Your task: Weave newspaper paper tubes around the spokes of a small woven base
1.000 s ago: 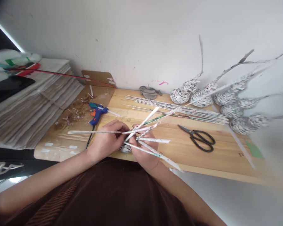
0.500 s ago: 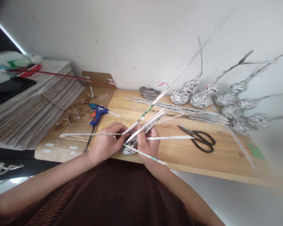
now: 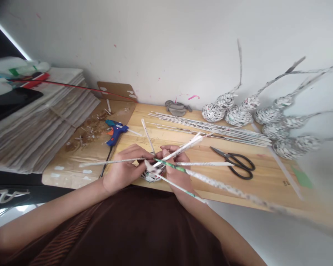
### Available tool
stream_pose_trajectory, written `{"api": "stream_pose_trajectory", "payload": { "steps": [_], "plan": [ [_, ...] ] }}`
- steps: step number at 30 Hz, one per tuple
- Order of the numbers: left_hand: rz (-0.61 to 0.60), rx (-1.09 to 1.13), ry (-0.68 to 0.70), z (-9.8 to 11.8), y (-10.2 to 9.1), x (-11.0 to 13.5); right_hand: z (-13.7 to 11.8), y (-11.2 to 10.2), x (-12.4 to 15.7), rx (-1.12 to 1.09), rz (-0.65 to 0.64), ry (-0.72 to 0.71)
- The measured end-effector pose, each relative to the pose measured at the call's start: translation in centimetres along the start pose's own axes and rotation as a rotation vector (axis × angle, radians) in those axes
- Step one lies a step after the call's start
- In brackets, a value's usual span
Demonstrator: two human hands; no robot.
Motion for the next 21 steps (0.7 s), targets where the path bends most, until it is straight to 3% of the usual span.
{"api": "stream_pose_trajectory", "payload": {
  "steps": [4,9,14,21],
  "plan": [
    [0.004,-0.003,-0.003,0.0,-0.1,-0.1,0.7,-0.7,0.2,0.053,-0.029,-0.040],
    [0.024,-0.054,0.002,-0.3,0.0,0.0,1.9,-1.5,0.5,-0.139,-0.145,-0.062],
    [-0.008,-0.113,-0.013,-0.5,0.1,-0.2,1.7,-1.7,1.2,-0.102,-0.214,-0.121],
    [-0.069,-0.099,-0.009,-0.2,0.0,-0.2,0.7,-1.4,2.2,0.076,-0.086,-0.241]
  ]
}}
Point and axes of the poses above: each hand's wrist, its own x-axis away from the middle knuckle, its own y-axis out of the palm, z = x × y, the point moved 4 cm from there along -x, towards the middle knuckle, and after that the axes turned 12 degrees about z, right-handed, at the moved point
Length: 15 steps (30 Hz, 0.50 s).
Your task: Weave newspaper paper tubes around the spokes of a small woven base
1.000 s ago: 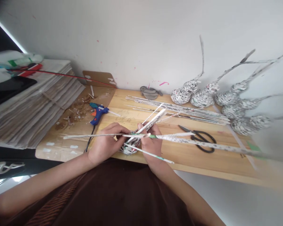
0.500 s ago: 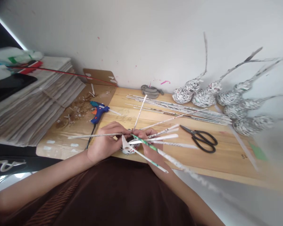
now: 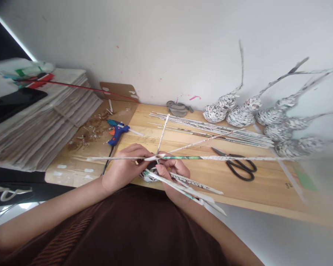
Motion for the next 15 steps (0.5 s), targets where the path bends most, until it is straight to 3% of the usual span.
{"api": "stream_pose_trajectory", "payload": {
  "steps": [8,15],
  "plan": [
    [0.004,-0.113,-0.076,-0.1,0.4,0.0,-1.3,0.2,0.0,0.233,-0.085,-0.164],
    [-0.088,-0.035,0.028,0.6,-0.1,0.0,-0.9,-0.1,-0.3,0.289,-0.081,-0.166]
  ]
}}
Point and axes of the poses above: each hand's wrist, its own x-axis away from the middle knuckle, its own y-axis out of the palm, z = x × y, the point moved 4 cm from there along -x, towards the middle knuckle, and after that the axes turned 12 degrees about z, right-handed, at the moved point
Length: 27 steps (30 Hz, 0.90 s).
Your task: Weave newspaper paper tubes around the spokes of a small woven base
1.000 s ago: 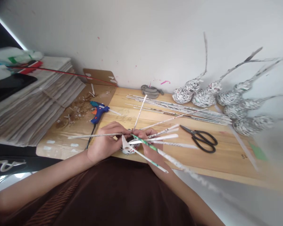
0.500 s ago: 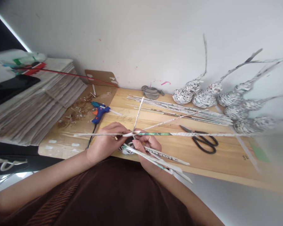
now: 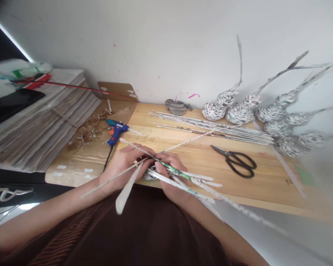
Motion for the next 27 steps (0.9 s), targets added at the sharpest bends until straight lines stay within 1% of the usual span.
{"api": "stream_pose_trajectory", "payload": {
  "steps": [2,6,8,10,13,15,18,21,24,27],
  "plan": [
    [-0.002,0.007,-0.001,0.0,-0.1,0.1,0.1,0.0,0.0,0.021,-0.004,0.010],
    [0.017,-0.005,-0.011,-0.3,0.1,0.2,0.2,-0.1,0.0,-0.013,0.013,0.043],
    [0.036,-0.019,-0.008,-0.3,0.3,0.3,0.0,-0.2,0.1,0.003,0.014,0.009],
    [0.055,-0.036,0.004,-0.3,0.2,0.3,-0.5,-0.4,0.1,0.043,0.004,-0.094],
    [0.061,-0.059,0.003,0.0,-0.1,0.0,-1.4,-0.8,0.3,0.128,-0.013,-0.310],
    [0.003,-0.067,-0.038,0.2,-0.3,-0.2,-1.6,-1.0,0.5,0.214,-0.028,-0.414],
    [-0.061,-0.079,-0.095,0.6,-0.5,-0.4,-1.2,-1.1,0.7,0.363,-0.072,-0.484],
    [-0.051,-0.092,-0.126,0.7,-0.5,-0.3,-1.0,-1.2,0.9,0.437,-0.108,-0.487],
    [-0.023,-0.102,-0.141,0.6,-0.2,-0.1,-1.2,-1.4,1.0,0.459,-0.104,-0.438],
    [-0.013,-0.095,-0.116,0.5,-0.1,0.1,-1.4,-1.7,1.0,0.468,-0.098,-0.378]
  ]
}}
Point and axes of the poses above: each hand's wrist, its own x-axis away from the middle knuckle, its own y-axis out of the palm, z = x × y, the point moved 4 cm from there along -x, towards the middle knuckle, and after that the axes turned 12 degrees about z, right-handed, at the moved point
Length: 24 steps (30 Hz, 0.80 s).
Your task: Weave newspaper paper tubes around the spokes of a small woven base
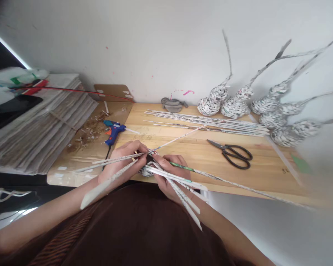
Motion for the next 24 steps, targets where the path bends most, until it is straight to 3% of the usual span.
{"api": "stream_pose_trajectory", "payload": {
  "steps": [6,16,21,24],
  "plan": [
    [-0.027,0.070,0.150,-0.5,0.1,-0.1,0.4,0.3,0.3,-0.094,-0.055,0.094],
    [0.008,0.059,0.056,-0.9,0.5,-0.3,0.2,-0.1,0.1,-0.240,-0.101,0.284],
    [0.028,0.041,0.058,-1.2,0.3,-0.3,0.4,0.1,0.7,-0.393,-0.080,0.482],
    [-0.001,0.053,0.052,-1.1,0.1,-0.4,-0.2,-0.2,0.8,-0.439,-0.040,0.470]
  ]
}}
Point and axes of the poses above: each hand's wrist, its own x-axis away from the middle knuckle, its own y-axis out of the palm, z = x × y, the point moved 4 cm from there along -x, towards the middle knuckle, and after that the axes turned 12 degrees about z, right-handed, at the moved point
